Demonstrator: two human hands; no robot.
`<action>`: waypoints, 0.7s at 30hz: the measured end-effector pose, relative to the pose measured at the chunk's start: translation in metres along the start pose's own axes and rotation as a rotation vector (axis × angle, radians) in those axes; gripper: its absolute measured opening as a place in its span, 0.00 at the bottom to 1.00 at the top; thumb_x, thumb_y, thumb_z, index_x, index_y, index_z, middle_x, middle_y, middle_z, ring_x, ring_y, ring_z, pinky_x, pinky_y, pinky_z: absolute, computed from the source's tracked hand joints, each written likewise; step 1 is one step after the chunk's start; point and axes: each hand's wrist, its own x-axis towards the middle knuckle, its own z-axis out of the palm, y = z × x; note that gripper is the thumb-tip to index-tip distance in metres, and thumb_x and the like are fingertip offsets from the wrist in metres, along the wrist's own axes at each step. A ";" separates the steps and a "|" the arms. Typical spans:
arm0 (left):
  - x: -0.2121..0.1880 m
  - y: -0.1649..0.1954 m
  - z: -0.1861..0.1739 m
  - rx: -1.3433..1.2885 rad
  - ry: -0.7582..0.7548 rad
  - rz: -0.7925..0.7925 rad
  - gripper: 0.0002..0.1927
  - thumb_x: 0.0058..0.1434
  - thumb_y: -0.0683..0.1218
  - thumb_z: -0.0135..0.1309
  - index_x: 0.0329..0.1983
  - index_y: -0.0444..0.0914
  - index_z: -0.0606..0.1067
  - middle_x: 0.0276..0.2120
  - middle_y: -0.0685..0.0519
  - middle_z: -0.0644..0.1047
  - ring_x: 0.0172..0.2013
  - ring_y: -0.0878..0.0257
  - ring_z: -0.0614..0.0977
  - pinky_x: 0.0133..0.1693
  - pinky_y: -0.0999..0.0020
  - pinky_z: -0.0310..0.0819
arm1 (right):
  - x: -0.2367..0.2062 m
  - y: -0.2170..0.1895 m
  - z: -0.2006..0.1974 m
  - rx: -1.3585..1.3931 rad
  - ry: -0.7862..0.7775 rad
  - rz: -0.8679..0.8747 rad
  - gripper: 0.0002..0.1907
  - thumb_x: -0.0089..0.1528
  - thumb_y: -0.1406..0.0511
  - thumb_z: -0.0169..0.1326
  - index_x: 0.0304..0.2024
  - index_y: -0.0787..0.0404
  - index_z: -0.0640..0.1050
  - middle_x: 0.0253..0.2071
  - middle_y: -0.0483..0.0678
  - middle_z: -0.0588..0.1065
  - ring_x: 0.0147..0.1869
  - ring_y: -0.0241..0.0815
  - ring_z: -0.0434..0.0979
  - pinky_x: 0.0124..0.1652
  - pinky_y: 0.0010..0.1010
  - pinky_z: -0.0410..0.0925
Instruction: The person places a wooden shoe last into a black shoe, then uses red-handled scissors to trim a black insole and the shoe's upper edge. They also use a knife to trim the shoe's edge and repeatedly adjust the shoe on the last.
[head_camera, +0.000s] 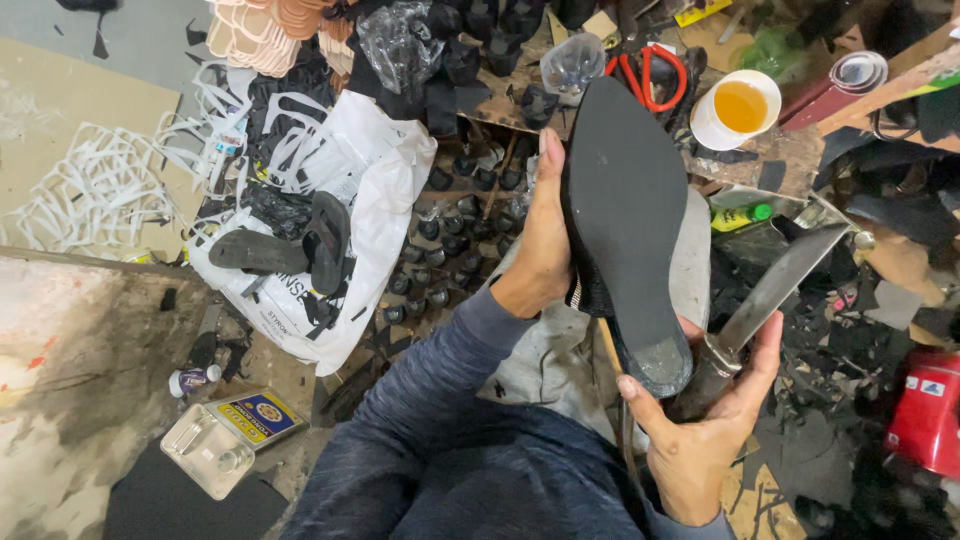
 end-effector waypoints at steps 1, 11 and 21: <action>-0.001 0.000 0.001 0.002 -0.009 -0.007 0.40 0.77 0.70 0.32 0.69 0.30 0.66 0.57 0.45 0.74 0.54 0.59 0.78 0.58 0.64 0.73 | 0.000 0.002 0.000 -0.015 0.000 -0.020 0.66 0.49 0.77 0.67 0.83 0.60 0.45 0.66 0.55 0.67 0.69 0.44 0.69 0.70 0.35 0.62; -0.016 0.012 0.003 0.229 -0.116 -0.007 0.39 0.78 0.65 0.26 0.73 0.30 0.61 0.64 0.45 0.70 0.61 0.61 0.72 0.66 0.65 0.65 | 0.004 0.026 -0.006 0.319 -0.015 0.099 0.65 0.48 0.75 0.66 0.82 0.59 0.47 0.63 0.55 0.71 0.65 0.44 0.72 0.64 0.35 0.66; -0.027 0.021 0.012 0.595 -0.081 0.147 0.38 0.78 0.63 0.26 0.71 0.27 0.62 0.67 0.46 0.68 0.65 0.62 0.69 0.68 0.67 0.59 | 0.006 0.038 -0.012 0.387 -0.052 0.096 0.60 0.50 0.74 0.63 0.81 0.62 0.50 0.61 0.54 0.70 0.64 0.43 0.73 0.64 0.34 0.67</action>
